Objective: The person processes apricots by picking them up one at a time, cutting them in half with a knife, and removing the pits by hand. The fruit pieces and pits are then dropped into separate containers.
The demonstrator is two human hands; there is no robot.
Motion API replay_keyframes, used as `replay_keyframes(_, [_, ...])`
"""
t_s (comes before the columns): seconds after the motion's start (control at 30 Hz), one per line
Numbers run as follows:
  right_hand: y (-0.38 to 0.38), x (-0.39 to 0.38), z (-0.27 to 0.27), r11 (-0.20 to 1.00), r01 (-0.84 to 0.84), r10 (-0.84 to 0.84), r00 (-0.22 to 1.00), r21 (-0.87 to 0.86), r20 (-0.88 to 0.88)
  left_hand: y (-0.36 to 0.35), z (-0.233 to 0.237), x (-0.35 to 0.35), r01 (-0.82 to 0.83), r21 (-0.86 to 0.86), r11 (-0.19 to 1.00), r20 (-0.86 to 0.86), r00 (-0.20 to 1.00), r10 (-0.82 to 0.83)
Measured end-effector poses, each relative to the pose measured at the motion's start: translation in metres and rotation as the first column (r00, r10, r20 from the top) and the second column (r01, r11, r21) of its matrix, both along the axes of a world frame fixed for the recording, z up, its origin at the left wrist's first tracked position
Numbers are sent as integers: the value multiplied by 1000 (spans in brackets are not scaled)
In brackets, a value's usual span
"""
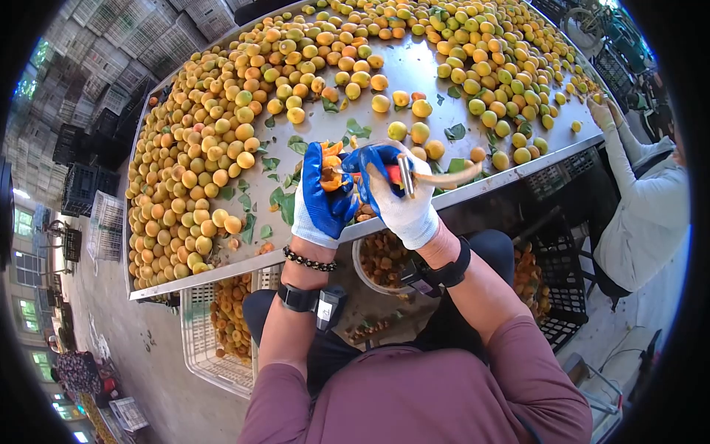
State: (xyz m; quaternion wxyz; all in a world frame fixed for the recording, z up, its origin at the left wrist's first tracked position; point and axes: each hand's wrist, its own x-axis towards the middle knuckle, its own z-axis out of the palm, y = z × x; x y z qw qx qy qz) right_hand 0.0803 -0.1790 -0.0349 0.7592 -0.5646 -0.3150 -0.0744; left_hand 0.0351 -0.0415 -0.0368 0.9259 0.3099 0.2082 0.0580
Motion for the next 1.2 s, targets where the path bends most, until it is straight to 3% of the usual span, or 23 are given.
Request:
replay_keyframes(0.03, [-3,1,3,995,47,-34,989,-83,147,-1,3,0,-11,7,1000,2,1000,11])
replay_keyframes(0.13, [-5,3,15,991,-66,74,994,-114,74,-1,3,-1,-9,-10,1000,24,1000,9])
replay_keyframes(0.2, [-4,7,15,990,-41,60,988,-135,139,-3,3,0,7,-32,999,41,999,-6])
replay_keyframes(0.27, [-5,6,21,972,11,66,947,-234,316,-7,2,2,-102,-31,994,34,994,103])
replay_keyframes(0.3, [-7,5,20,949,26,78,947,-314,313,-7,3,1,-104,-32,994,34,994,105])
replay_keyframes(0.4, [-6,1,26,960,-15,117,928,-280,353,-4,9,-3,-66,-40,997,72,995,69])
replay_keyframes(0.53, [-1,-9,21,977,-79,116,977,-200,181,-7,22,-5,-68,-192,979,18,997,73])
replay_keyframes(0.57, [3,-9,21,981,-24,71,967,-190,244,-7,23,-4,-85,-241,967,8,996,90])
replay_keyframes(0.7, [8,-13,10,984,-80,101,986,-157,133,-3,20,-6,-36,-270,962,-30,999,29])
replay_keyframes(0.8, [10,-17,2,991,-14,28,995,-135,99,-1,9,-6,33,-280,959,101,995,-5])
replay_keyframes(0.87, [11,-17,-8,990,-93,86,994,-104,-73,-2,11,-5,55,-278,959,92,995,-30])
replay_keyframes(1.0, [18,-11,4,979,-53,76,991,-197,112,2,6,-7,150,-332,931,215,973,-80])
replay_keyframes(1.07, [17,-14,2,962,-35,56,996,-271,70,-4,9,-1,-53,-326,944,52,996,73])
replay_keyframes(1.13, [20,-15,17,972,10,50,968,-236,247,-1,0,-1,-20,-323,946,98,994,54])
replay_keyframes(1.2, [24,-14,9,967,68,-9,973,-245,232,-1,-2,-1,12,-318,948,144,989,36])
